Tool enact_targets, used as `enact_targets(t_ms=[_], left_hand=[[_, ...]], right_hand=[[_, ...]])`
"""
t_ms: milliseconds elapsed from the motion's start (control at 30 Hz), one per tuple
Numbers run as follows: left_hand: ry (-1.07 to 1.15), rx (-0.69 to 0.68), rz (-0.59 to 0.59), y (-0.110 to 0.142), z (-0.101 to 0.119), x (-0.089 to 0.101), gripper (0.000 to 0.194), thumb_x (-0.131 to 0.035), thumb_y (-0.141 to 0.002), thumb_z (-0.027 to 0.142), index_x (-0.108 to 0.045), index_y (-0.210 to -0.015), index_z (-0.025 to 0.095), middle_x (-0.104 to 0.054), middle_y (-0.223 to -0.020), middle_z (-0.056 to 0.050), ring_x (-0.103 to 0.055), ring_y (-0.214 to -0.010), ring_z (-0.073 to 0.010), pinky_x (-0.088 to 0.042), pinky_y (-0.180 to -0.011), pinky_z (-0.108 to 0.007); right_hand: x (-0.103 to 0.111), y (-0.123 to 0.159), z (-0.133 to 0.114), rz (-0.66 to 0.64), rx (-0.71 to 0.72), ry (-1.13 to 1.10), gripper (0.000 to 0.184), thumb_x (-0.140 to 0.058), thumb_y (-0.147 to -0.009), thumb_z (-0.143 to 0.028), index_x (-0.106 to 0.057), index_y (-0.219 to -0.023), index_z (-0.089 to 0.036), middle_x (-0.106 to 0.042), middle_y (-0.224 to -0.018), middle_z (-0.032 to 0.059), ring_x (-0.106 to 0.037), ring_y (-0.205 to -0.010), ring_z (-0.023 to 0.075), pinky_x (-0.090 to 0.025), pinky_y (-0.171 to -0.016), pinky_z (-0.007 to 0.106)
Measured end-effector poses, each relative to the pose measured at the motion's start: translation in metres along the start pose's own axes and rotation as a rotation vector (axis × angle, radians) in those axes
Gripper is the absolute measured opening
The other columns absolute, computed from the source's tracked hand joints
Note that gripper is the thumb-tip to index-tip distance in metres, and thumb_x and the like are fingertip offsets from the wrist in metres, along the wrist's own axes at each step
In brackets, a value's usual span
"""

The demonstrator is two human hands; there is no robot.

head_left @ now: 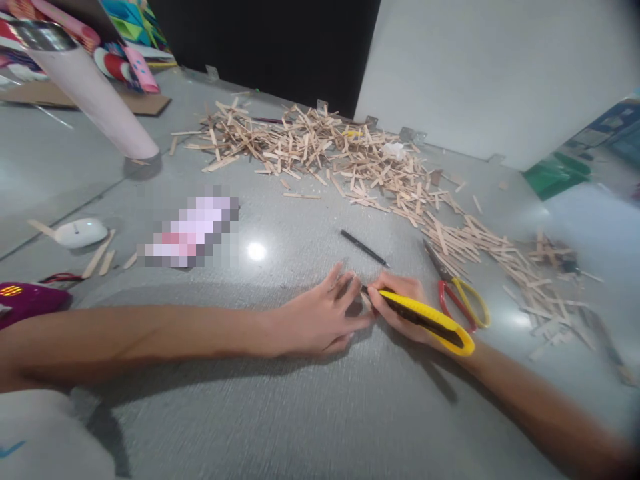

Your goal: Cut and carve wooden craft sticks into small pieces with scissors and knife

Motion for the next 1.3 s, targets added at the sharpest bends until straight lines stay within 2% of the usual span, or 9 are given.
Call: enact_targets(t_ms=[300, 400, 633, 867, 1067, 1200, 1300], left_hand=[[0.025, 0.014, -0.044, -0.001, -0.001, 0.003, 0.041, -0.065, -0.103, 0.039, -0.066, -0.143, 0.027, -0.063, -0.151, -0.016, -0.051, -0.149, -0.0412, -0.029, -0.13, -0.069], [-0.012, 0.004, -0.088, -0.001, -0.001, 0.002, 0.044, -0.064, -0.104, 0.041, -0.064, -0.146, 0.028, -0.063, -0.151, -0.016, -0.05, -0.15, -0.0411, -0.03, -0.13, -0.071], [0.006, 0.015, -0.029, -0.001, -0.002, 0.002, 0.051, -0.068, -0.102, 0.04, -0.061, -0.15, 0.026, -0.062, -0.151, -0.019, -0.052, -0.147, -0.042, -0.029, -0.13, -0.071], [0.035, -0.009, 0.016, 0.0, -0.001, 0.003, 0.051, -0.067, -0.103, 0.037, -0.062, -0.151, 0.021, -0.063, -0.151, -0.023, -0.053, -0.148, -0.0439, -0.03, -0.129, -0.068], [0.012, -0.015, -0.017, 0.0, 0.001, 0.0, 0.057, -0.062, -0.105, 0.038, -0.053, -0.158, 0.02, -0.059, -0.155, -0.027, -0.055, -0.148, -0.0483, -0.033, -0.125, -0.074], [0.017, -0.019, -0.02, 0.002, -0.001, -0.002, 0.055, -0.063, -0.104, 0.039, -0.055, -0.155, 0.022, -0.06, -0.156, -0.026, -0.054, -0.149, -0.047, -0.034, -0.125, -0.074], [0.05, -0.013, 0.0, 0.002, -0.003, -0.003, 0.047, -0.069, -0.102, 0.038, -0.063, -0.145, 0.021, -0.062, -0.154, -0.024, -0.053, -0.151, -0.0452, -0.032, -0.127, -0.07]], right_hand=[[0.008, -0.003, -0.006, -0.126, 0.06, 0.012, 0.025, -0.056, -0.108, -0.026, -0.054, -0.084, -0.026, -0.062, -0.072, -0.0017, -0.056, -0.058, 0.0159, -0.046, -0.056, 0.031], [0.007, -0.003, -0.009, -0.095, 0.093, 0.033, 0.025, -0.054, -0.108, -0.024, -0.053, -0.083, -0.025, -0.06, -0.069, -0.0025, -0.056, -0.056, 0.0145, -0.045, -0.056, 0.029], [0.004, 0.0, -0.008, -0.062, 0.086, 0.035, 0.026, -0.055, -0.107, -0.022, -0.053, -0.081, -0.025, -0.059, -0.067, -0.0037, -0.054, -0.053, 0.0135, -0.044, -0.056, 0.028], [0.004, 0.004, -0.006, 0.035, 0.046, 0.022, 0.025, -0.058, -0.107, -0.027, -0.06, -0.083, -0.024, -0.064, -0.066, -0.0036, -0.057, -0.053, 0.0125, -0.044, -0.055, 0.027], [0.007, 0.006, -0.01, 0.118, -0.01, 0.085, 0.019, -0.06, -0.103, -0.024, -0.066, -0.085, -0.024, -0.071, -0.069, -0.0003, -0.065, -0.057, 0.016, -0.05, -0.057, 0.029], [0.01, 0.008, -0.014, 0.129, -0.022, 0.097, 0.009, -0.063, -0.102, -0.023, -0.069, -0.095, -0.026, -0.073, -0.072, 0.0001, -0.066, -0.056, 0.0174, -0.052, -0.056, 0.031], [0.01, 0.01, -0.01, 0.221, -0.027, 0.072, 0.005, -0.065, -0.106, -0.028, -0.07, -0.106, -0.027, -0.072, -0.07, -0.0009, -0.064, -0.052, 0.0168, -0.051, -0.052, 0.03]])
Point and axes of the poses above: each hand's wrist, its own y-axis away from the middle knuckle, its own x-axis out of the back of the hand, z = x × y, the point moved 2 cm from there along -y, towards the middle knuckle
